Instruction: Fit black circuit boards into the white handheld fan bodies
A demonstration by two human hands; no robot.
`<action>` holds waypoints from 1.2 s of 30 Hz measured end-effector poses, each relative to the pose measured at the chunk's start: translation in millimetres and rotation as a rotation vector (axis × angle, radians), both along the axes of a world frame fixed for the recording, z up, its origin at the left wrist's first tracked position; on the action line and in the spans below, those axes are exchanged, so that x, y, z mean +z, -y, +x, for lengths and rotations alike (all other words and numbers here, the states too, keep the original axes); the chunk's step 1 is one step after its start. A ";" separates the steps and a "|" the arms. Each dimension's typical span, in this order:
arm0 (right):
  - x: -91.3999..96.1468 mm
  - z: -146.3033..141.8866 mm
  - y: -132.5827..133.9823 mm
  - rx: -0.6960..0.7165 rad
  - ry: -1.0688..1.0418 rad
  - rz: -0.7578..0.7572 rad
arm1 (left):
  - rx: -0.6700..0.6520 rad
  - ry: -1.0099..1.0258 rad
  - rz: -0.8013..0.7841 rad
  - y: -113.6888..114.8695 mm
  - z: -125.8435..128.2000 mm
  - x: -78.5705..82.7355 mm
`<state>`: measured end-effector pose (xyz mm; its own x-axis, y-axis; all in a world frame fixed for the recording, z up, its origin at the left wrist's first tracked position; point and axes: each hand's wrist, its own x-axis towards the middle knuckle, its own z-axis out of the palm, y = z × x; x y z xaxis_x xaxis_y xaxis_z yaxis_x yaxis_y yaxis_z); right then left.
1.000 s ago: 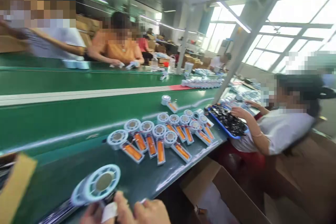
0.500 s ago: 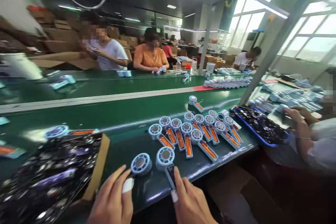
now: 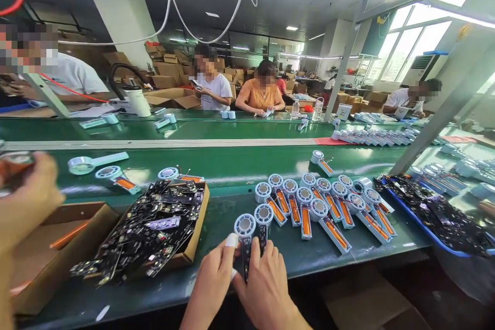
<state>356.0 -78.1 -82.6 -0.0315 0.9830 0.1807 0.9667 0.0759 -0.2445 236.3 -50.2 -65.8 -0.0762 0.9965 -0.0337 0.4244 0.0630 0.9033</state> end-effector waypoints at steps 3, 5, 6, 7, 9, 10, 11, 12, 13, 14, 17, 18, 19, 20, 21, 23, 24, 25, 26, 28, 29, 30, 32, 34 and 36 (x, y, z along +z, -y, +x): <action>-15.6 -12.9 -2.2 -0.076 0.071 -0.017 | 0.051 0.073 0.028 4.0 -2.6 -7.3; -22.5 -10.7 -3.2 -0.066 0.091 -0.019 | 0.097 0.099 0.041 8.5 -3.3 -12.5; -23.9 -7.8 -3.6 -0.055 0.092 -0.014 | 0.104 0.107 0.051 10.6 -2.9 -15.1; -24.3 -4.7 -4.2 -0.049 0.092 -0.006 | 0.103 0.104 0.076 12.4 -1.8 -17.7; -23.7 -0.8 -5.9 -0.058 0.100 0.024 | 0.090 0.055 0.178 14.1 2.3 -22.9; -23.9 -0.7 -7.1 -0.074 0.112 0.046 | 0.084 0.009 0.245 14.1 5.0 -25.4; -24.9 -1.5 -8.3 -0.091 0.129 0.069 | 0.080 -0.042 0.310 13.5 7.6 -27.9; -26.8 -2.9 -9.3 -0.104 0.150 0.088 | 0.074 -0.089 0.365 12.6 9.9 -30.2; -29.5 -4.2 -9.7 -0.113 0.171 0.103 | 0.066 -0.129 0.409 11.7 11.3 -32.0; -32.3 -4.6 -9.4 -0.118 0.188 0.113 | 0.058 -0.159 0.449 11.0 11.5 -33.2; -33.2 4.2 -4.9 -0.073 0.180 0.115 | 0.074 -0.222 0.588 11.9 3.6 -32.1; -28.0 10.9 -4.5 -0.019 0.150 0.108 | 0.098 -0.248 0.648 13.2 -1.3 -30.4; -19.2 19.2 -6.8 0.060 0.114 0.097 | 0.123 -0.283 0.712 14.8 -6.7 -28.4; -6.6 28.5 -13.1 0.152 0.071 0.084 | 0.142 -0.326 0.772 16.4 -12.0 -26.4; 9.5 38.0 -24.7 0.224 0.037 0.072 | 0.155 -0.377 0.825 17.8 -16.9 -24.8; 48.3 54.8 -65.1 0.221 0.036 0.019 | 0.174 -0.491 0.892 19.0 -24.3 -23.4; 68.2 61.4 -92.7 0.155 0.068 -0.025 | 0.185 -0.548 0.908 18.8 -27.0 -23.7; 86.4 66.7 -123.0 0.070 0.118 -0.069 | 0.203 -0.601 0.916 18.3 -29.1 -24.8; 101.6 70.9 -153.6 0.012 0.136 -0.067 | 0.227 -0.647 0.915 17.6 -31.0 -26.4; 120.2 78.0 -206.9 -0.059 0.153 -0.079 | 0.284 -0.720 0.909 16.2 -34.9 -30.7; 123.4 81.2 -226.3 -0.090 0.161 -0.094 | 0.314 -0.755 0.899 15.6 -37.0 -33.0; 123.2 84.3 -240.2 -0.121 0.169 -0.110 | 0.342 -0.795 0.884 15.0 -39.1 -35.2; 116.3 90.2 -253.9 -0.167 0.181 -0.140 | 0.382 -0.888 0.848 14.0 -42.5 -38.5; 107.8 95.4 -256.4 -0.187 0.184 -0.156 | 0.392 -0.981 0.821 13.2 -43.8 -39.7; 104.5 100.0 -255.9 -0.180 0.177 -0.154 | 0.375 -1.061 0.799 12.9 -42.7 -38.4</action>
<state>455.9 177.8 21.9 0.1283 0.9911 0.0359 0.9898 -0.1257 -0.0667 193.5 -63.1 -104.2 0.0286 0.6318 0.7746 0.9986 -0.0520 0.0056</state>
